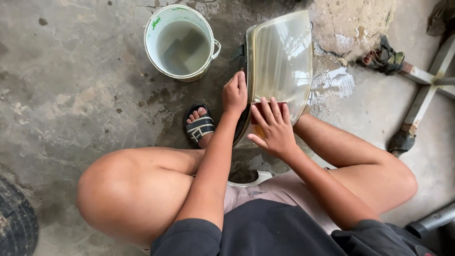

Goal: Hand-sanding a car headlight lens using a sanding block and water to restore its surface.

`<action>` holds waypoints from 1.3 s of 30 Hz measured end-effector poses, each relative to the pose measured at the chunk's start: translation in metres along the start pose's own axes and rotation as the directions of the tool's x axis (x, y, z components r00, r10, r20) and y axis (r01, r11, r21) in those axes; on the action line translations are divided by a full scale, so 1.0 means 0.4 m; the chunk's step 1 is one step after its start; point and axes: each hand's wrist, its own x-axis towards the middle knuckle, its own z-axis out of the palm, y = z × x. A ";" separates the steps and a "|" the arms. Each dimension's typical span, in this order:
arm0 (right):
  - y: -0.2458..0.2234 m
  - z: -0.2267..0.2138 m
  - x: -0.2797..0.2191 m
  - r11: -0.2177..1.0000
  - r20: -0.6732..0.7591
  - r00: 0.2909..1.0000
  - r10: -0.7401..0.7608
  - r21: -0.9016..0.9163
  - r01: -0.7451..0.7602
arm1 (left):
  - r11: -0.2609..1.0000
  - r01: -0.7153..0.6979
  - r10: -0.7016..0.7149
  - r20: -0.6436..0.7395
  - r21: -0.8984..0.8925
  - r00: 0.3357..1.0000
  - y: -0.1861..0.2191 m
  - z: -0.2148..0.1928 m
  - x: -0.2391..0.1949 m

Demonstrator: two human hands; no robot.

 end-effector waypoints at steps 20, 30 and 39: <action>-0.014 0.018 0.064 0.998 -0.085 0.996 -0.004 -0.056 -0.001 | 0.994 0.098 -0.092 0.124 -0.046 0.988 0.011 -0.022 0.000; 0.150 0.007 0.425 0.988 -0.112 0.982 0.153 0.054 -0.148 | 0.998 0.051 -0.053 0.050 0.040 0.997 0.011 0.005 0.023; 0.018 -0.002 0.242 0.990 -0.089 0.986 0.144 0.020 -0.143 | 0.999 0.042 -0.044 0.099 0.020 0.994 0.025 -0.020 0.018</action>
